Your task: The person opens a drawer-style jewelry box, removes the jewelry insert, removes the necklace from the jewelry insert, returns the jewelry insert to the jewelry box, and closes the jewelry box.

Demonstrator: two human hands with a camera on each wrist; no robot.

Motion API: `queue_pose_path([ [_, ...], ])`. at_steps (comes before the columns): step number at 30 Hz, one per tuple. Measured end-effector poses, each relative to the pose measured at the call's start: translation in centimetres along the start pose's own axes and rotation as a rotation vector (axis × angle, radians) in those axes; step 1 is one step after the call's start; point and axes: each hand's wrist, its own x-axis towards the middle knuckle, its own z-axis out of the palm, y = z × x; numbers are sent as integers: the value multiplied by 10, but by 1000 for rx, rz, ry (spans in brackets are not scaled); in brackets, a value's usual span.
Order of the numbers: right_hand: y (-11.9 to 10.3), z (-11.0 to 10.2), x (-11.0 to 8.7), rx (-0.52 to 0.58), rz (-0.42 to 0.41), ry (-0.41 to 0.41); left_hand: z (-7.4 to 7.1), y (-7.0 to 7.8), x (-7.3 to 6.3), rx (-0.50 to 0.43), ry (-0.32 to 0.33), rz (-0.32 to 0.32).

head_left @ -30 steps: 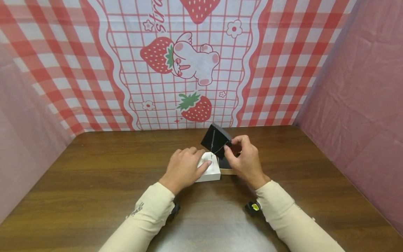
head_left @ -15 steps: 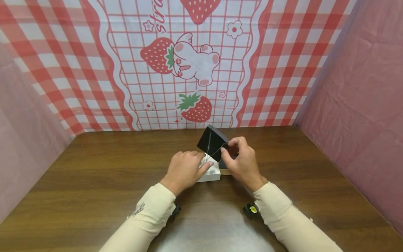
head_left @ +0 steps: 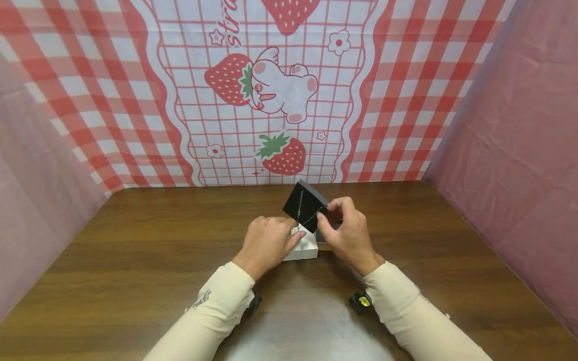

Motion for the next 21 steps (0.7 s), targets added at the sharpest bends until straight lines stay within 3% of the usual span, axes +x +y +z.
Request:
queue_pose_path([
  [9, 0, 0, -1, 12, 8, -13, 3, 0, 1, -15, 84, 37],
  [17, -1, 0, 0, 5, 11, -8, 2, 2, 1, 39, 9, 8],
  [21, -2, 0, 0, 4, 3, -6, 2, 2, 2, 43, 5, 15],
])
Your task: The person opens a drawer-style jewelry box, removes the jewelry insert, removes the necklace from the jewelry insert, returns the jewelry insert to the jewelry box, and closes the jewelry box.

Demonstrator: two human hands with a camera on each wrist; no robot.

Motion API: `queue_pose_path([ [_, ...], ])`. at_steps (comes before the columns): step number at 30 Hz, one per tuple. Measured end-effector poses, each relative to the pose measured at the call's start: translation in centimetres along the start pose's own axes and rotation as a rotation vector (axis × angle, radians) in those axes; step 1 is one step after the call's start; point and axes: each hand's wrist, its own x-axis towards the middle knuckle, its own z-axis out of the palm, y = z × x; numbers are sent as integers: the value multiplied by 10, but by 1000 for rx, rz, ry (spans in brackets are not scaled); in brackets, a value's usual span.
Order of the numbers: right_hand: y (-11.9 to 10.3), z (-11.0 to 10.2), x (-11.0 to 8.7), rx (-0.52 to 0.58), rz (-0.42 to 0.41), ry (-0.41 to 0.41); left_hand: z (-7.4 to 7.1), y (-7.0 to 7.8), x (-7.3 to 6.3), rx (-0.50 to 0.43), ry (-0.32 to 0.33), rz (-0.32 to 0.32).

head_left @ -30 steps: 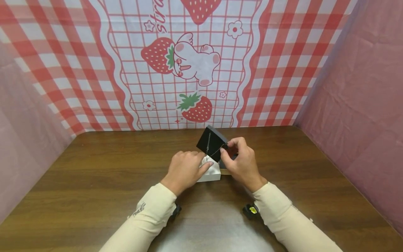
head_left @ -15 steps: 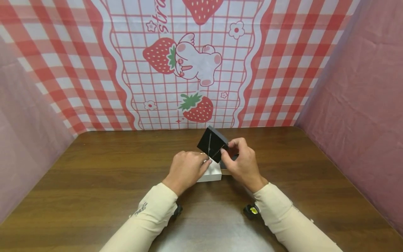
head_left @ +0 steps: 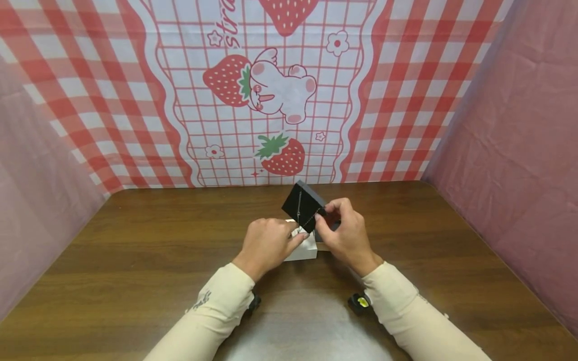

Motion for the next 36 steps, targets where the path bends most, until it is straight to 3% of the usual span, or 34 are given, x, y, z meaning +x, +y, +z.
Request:
queue_pose_path([
  [21, 0, 0, 0, 3, -31, 11, 2, 0, -1, -39, 109, 39],
  [31, 3, 0, 0, -10, -22, 6, 3, 0, 0, -71, 162, 19],
  [36, 3, 0, 0, -9, -26, -4, 0, 0, 1, -95, 218, 18],
])
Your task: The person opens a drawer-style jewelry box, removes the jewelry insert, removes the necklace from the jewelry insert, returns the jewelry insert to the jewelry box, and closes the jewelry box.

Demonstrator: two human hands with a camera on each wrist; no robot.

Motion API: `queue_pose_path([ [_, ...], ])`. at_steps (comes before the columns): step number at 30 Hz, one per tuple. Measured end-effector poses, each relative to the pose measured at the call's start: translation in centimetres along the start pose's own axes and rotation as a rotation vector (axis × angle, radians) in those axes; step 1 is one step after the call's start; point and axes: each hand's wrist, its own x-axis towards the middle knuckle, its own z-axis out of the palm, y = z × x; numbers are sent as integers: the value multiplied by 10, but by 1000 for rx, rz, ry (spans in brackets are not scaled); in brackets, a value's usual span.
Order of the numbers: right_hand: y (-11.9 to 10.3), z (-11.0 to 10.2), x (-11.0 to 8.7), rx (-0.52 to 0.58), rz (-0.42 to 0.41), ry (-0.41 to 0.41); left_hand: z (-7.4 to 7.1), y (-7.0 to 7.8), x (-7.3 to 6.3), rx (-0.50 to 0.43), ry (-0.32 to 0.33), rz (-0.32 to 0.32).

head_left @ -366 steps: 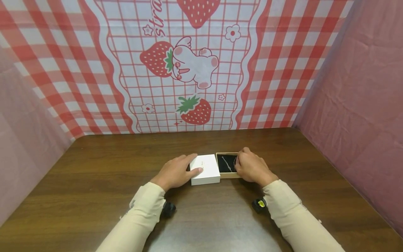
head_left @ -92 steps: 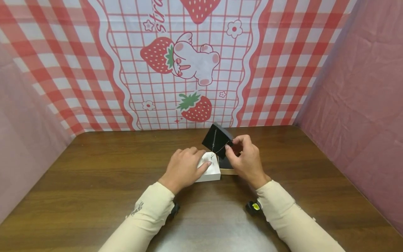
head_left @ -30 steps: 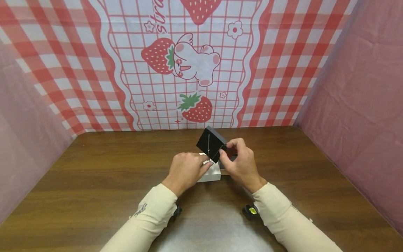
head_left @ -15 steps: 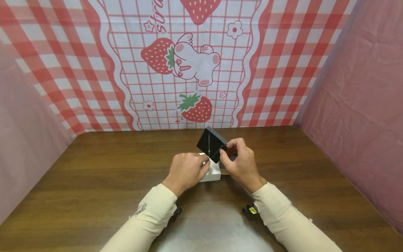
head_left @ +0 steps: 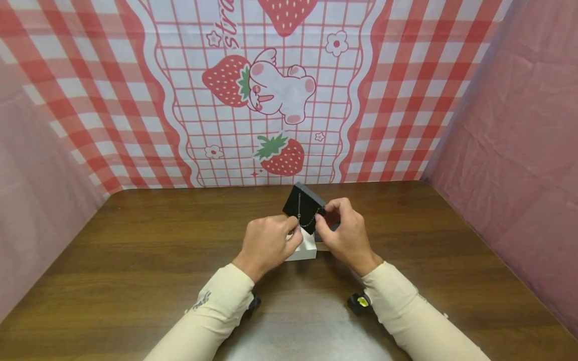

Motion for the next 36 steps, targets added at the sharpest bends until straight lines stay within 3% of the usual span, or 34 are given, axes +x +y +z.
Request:
queue_pose_path([
  [7, 0, -1, 0, 4, 8, -17, -2, 1, 2, -10, 90, -1],
  [17, 0, -1, -1, 10, 9, -36, -1, -1, 1, -30, 118, -23],
  [26, -1, -2, -1, 13, 26, -59, -2, -1, 2, -22, 185, -2],
  [36, -3, -2, -1, 16, 26, -78, -2, 0, 2, -20, 196, 8],
])
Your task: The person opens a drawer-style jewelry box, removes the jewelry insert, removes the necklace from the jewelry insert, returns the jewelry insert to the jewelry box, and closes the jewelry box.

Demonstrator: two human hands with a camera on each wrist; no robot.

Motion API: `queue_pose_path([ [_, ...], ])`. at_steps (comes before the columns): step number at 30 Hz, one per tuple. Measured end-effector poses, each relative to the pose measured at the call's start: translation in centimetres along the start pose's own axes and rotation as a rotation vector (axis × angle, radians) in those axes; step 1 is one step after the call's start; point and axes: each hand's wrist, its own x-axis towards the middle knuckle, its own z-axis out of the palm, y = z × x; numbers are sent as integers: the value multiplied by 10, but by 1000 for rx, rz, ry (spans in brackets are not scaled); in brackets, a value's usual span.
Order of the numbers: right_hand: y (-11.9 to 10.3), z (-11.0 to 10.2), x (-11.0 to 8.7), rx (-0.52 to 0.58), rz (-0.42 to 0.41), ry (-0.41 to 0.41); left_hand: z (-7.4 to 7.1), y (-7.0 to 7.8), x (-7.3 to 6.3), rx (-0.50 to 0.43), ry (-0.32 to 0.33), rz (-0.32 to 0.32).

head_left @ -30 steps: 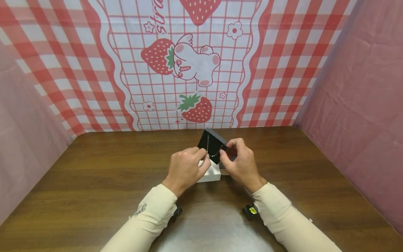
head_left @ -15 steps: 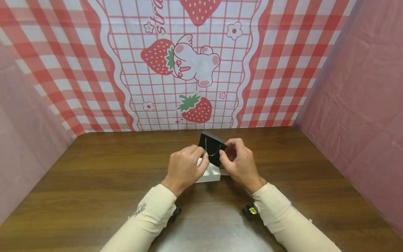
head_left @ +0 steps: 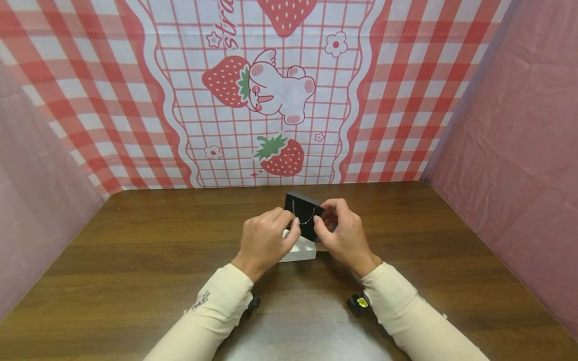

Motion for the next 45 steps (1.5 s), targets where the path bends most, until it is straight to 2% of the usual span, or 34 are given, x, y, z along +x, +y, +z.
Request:
queue_pose_path([
  [17, 1, 0, 0, 9, -4, -39, -1, 0, 1, 9, -12, -17],
  [29, 0, 0, -1, 16, -9, -96, 0, 0, 0, 16, 2, -34],
  [45, 0, 1, -2, -2, -26, -109, -1, 0, -1, 18, 28, -47],
])
